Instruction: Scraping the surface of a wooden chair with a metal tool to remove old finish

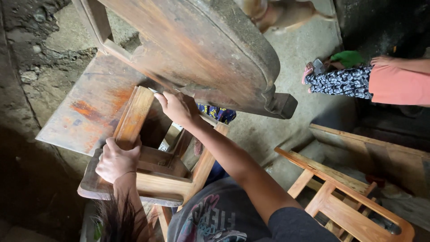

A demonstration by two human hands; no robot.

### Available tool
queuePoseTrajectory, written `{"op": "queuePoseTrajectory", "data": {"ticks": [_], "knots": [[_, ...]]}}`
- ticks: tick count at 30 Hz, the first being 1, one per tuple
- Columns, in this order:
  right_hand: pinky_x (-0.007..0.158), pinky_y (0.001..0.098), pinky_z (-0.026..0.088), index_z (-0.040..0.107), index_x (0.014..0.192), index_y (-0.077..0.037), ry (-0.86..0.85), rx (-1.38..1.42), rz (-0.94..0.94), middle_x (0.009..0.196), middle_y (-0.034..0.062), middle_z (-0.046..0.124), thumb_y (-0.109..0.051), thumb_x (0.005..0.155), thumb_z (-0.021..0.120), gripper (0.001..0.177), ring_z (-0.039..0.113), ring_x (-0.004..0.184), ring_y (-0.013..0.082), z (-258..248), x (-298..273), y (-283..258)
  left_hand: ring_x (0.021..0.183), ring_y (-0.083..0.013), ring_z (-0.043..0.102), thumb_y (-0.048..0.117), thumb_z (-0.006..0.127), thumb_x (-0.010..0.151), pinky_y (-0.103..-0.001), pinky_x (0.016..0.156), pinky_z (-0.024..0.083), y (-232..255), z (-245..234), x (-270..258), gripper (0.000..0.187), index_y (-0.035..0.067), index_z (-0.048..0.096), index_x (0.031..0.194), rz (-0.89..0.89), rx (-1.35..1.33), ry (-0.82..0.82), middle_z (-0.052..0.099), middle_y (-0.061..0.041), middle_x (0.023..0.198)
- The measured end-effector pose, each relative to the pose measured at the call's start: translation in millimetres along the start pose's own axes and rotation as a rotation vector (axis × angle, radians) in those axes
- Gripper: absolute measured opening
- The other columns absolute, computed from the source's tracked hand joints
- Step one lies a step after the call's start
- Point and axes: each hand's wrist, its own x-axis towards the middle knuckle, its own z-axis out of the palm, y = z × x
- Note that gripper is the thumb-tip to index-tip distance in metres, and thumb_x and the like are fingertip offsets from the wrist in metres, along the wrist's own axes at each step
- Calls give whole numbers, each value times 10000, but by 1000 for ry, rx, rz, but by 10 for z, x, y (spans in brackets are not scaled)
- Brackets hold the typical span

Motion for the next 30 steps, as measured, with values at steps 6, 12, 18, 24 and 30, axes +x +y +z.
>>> {"op": "queuePoseTrajectory", "data": {"ticks": [6,12,18,24,30], "knots": [[629,446,488,549,734,-146,-103,-22,189,682,190,577,-551,806,272,496,613,724,378,-190,-93,-254,457,-220,546,493,617,426,-310,459,462,12,-48,64,448,172,447,687,-5,3,-13,501,-9,565],[646,479,482,547,800,-133,-133,-31,54,696,192,605,-445,863,248,437,617,728,350,-505,-146,-358,461,-213,545,413,580,400,-298,462,476,1,-102,127,398,181,465,702,-47,-17,11,503,-2,569],[659,487,480,542,893,-154,-196,-73,29,725,178,609,-456,872,262,412,612,746,352,-502,-95,-314,462,-233,535,413,559,384,-334,457,475,-63,119,31,422,192,465,731,-84,-5,-55,492,-3,576],[661,498,480,545,889,-112,-210,-101,16,714,204,597,-419,879,271,411,604,743,388,-654,-127,-513,555,-285,558,434,569,429,-401,529,484,-106,284,-116,479,161,466,809,-151,-51,-263,530,-19,647],[652,491,483,515,787,-112,-158,-92,56,678,196,581,-445,863,300,404,601,734,384,-425,-121,-414,563,-296,541,411,557,431,-421,523,473,-137,361,-166,460,162,441,799,-160,-66,-293,510,-25,642]]}}
